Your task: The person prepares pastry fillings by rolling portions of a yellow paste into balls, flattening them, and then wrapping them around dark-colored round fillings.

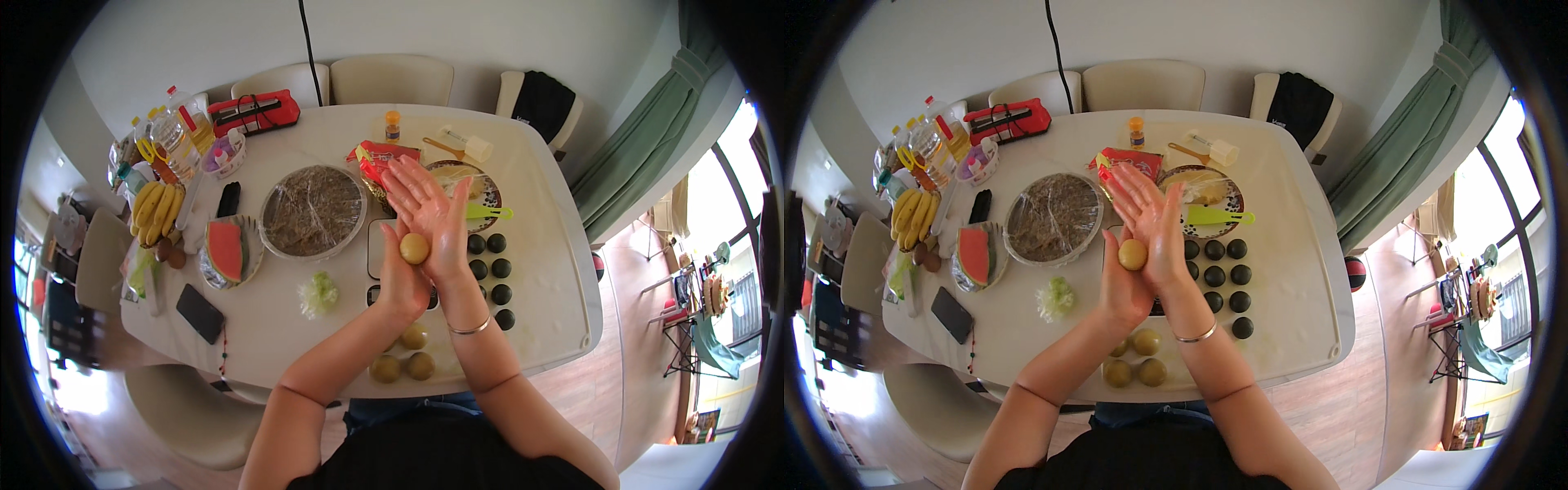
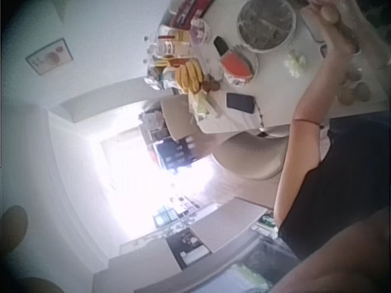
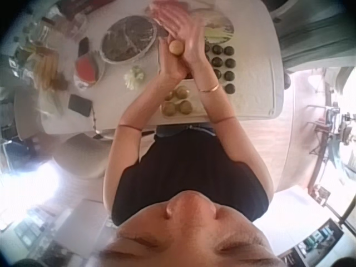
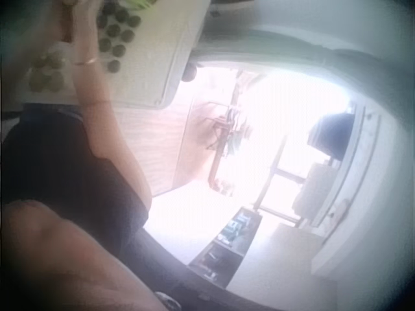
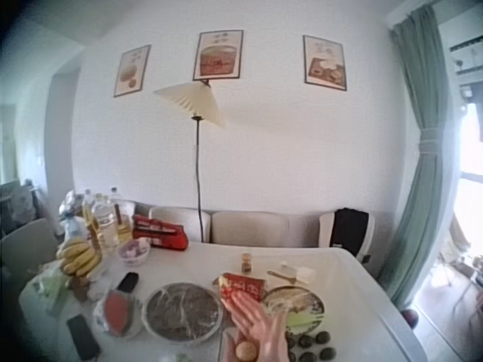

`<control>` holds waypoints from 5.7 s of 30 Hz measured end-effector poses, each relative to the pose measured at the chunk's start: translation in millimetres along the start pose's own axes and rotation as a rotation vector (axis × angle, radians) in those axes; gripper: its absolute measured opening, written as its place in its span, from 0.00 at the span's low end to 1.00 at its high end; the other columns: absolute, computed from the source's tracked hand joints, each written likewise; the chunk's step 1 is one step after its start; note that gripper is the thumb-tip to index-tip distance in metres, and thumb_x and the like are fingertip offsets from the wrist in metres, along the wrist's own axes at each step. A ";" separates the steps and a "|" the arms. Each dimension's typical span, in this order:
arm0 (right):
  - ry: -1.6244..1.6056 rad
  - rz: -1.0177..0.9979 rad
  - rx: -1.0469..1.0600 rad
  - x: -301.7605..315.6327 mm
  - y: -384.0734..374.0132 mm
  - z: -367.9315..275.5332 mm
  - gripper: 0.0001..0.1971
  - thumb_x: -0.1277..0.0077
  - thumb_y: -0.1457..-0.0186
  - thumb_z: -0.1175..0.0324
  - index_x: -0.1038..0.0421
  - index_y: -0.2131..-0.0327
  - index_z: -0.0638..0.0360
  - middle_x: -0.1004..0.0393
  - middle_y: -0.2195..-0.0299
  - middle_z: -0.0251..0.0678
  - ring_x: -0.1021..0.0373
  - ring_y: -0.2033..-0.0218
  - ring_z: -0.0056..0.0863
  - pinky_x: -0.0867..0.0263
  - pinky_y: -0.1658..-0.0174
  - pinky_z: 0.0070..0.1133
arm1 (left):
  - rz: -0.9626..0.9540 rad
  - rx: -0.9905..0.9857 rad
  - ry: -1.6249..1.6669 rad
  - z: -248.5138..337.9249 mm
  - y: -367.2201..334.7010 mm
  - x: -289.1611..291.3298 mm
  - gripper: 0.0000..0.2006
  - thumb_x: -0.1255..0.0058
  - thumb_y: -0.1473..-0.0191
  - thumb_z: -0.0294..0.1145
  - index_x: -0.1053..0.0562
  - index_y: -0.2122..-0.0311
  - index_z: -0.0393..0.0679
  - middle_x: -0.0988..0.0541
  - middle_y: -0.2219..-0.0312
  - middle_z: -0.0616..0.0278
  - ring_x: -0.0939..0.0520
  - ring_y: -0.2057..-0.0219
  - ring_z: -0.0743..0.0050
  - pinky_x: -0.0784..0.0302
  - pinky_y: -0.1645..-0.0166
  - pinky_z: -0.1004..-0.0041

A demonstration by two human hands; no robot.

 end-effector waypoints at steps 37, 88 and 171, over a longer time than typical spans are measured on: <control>-0.154 0.320 -0.121 22.3 5.1 32.4 0.40 0.76 0.37 0.37 0.48 0.37 0.65 0.54 0.33 0.38 0.64 0.30 0.27 0.80 0.32 0.30 | -0.042 -0.432 -0.259 25.9 3.0 1.3 0.42 0.78 0.42 0.68 0.60 0.31 0.49 0.60 0.31 0.64 0.65 0.30 0.68 0.72 0.30 0.64; 0.585 0.216 0.084 19.5 -0.5 -10.2 0.28 0.71 0.32 0.52 0.46 0.38 0.63 0.53 0.34 0.52 0.59 0.31 0.39 0.64 0.32 0.29 | -0.132 0.077 0.068 28.6 5.1 -11.3 0.42 0.71 0.43 0.68 0.51 0.33 0.45 0.45 0.35 0.63 0.46 0.34 0.62 0.57 0.32 0.61; 1.095 -0.063 0.198 -9.5 10.6 -6.1 0.24 0.58 0.36 0.59 0.38 0.44 0.68 0.40 0.42 0.59 0.46 0.38 0.53 0.51 0.36 0.36 | 0.095 0.098 0.014 16.2 -0.6 2.1 0.36 0.71 0.41 0.65 0.41 0.38 0.46 0.34 0.42 0.62 0.35 0.40 0.61 0.44 0.36 0.58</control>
Point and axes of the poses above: each hand's wrist, its own y-axis away from the middle knuckle, its own x-axis out of the back of the hand, z = x × y, the point moved 4 cm from there along -y, towards the middle knuckle
